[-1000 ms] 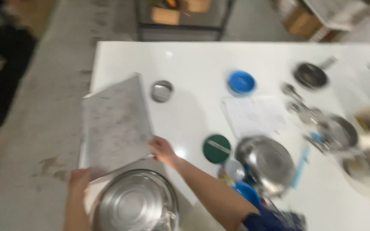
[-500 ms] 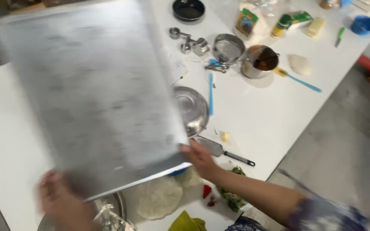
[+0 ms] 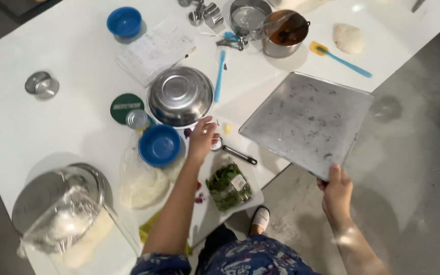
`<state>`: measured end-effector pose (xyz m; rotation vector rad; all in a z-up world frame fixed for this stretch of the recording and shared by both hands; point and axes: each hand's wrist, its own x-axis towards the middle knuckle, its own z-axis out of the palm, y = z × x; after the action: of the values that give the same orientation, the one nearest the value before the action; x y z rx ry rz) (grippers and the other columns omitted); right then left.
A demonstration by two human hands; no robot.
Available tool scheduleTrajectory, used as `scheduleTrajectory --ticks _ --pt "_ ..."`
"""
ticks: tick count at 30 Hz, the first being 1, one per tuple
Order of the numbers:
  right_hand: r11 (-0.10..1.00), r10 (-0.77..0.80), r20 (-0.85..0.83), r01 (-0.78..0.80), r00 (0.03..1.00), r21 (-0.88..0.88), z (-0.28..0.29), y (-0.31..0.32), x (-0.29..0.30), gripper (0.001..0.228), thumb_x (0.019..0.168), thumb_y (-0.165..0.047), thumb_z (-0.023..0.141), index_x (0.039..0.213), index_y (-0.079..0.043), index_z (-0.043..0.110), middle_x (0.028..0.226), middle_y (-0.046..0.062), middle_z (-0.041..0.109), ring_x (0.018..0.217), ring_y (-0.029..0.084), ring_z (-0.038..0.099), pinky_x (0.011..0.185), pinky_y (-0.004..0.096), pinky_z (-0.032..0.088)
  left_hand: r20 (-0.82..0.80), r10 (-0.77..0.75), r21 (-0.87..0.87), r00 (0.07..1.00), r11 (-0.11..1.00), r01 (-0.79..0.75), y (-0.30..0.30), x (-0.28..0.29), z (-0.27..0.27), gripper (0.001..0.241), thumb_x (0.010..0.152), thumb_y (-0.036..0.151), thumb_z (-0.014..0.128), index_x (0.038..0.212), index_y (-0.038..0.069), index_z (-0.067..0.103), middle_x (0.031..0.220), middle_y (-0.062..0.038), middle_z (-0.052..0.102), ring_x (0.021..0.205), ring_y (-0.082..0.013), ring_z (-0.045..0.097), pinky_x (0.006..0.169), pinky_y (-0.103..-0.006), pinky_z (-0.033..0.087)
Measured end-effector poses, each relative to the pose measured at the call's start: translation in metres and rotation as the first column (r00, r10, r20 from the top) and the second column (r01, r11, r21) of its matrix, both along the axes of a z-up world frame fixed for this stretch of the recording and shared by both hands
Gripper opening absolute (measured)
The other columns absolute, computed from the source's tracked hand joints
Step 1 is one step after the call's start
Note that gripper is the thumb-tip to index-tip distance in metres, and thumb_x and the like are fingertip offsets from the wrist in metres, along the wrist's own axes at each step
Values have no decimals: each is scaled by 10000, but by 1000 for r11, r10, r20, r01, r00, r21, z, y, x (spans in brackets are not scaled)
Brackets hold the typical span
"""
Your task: Preparing a pizza by adding toppings and then handling pizza dough for another crust.
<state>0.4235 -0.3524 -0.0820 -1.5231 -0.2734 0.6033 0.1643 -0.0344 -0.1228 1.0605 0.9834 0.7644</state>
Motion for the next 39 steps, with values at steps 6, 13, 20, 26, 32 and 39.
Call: scheduleTrajectory --ticks 6,13,20,26,32,39 --pt "1000 24 -10 -23 1000 15 -66 2 42 322 1141 -312 484 991 -32 540 784 56 592 598 152 525 546 306 432 -168 120 -10 978 992 -124 -47 -85 -10 393 986 127 623 1373 70 583 1115 -73 669 796 -171 720 646 -285 560" --pt "925 208 -166 -249 964 -286 -116 32 63 370 1101 -328 475 1034 24 568 775 96 654 618 176 611 561 312 510 -361 345 116 867 939 -325 -77 -166 -4 331 970 119 593 1295 73 635 1084 -60 677 766 -156 716 624 -290 557" --pt "409 646 -249 -603 721 -684 -126 7 74 384 1061 -359 532 1107 -13 694 878 116 713 723 220 648 682 371 583 -520 429 205 739 902 -379 -115 -204 -32 298 966 102 597 1246 63 691 948 -73 704 739 -155 700 626 -287 548" --pt "446 737 -204 -690 645 -571 -92 33 15 316 1027 -313 550 1149 -59 694 964 52 740 884 167 704 801 334 576 -528 268 -117 805 917 -382 -145 -175 -91 346 934 123 641 1262 14 665 912 -79 738 685 -159 693 585 -299 574" --pt "353 890 -48 -752 454 -556 -57 92 -50 306 1038 -303 544 1158 -73 707 971 44 759 901 158 718 822 296 596 -222 539 -91 812 818 -568 -119 -119 -142 556 846 98 760 1334 -42 534 832 -110 670 633 -186 631 539 -340 509" --pt "383 891 -28 -782 454 -491 -27 96 -65 281 1031 -295 558 1120 -68 696 955 59 743 894 134 706 793 279 573 -468 616 230 633 777 -586 -109 -97 -116 801 771 242 832 1473 42 503 996 -123 659 873 -253 625 817 -366 519"
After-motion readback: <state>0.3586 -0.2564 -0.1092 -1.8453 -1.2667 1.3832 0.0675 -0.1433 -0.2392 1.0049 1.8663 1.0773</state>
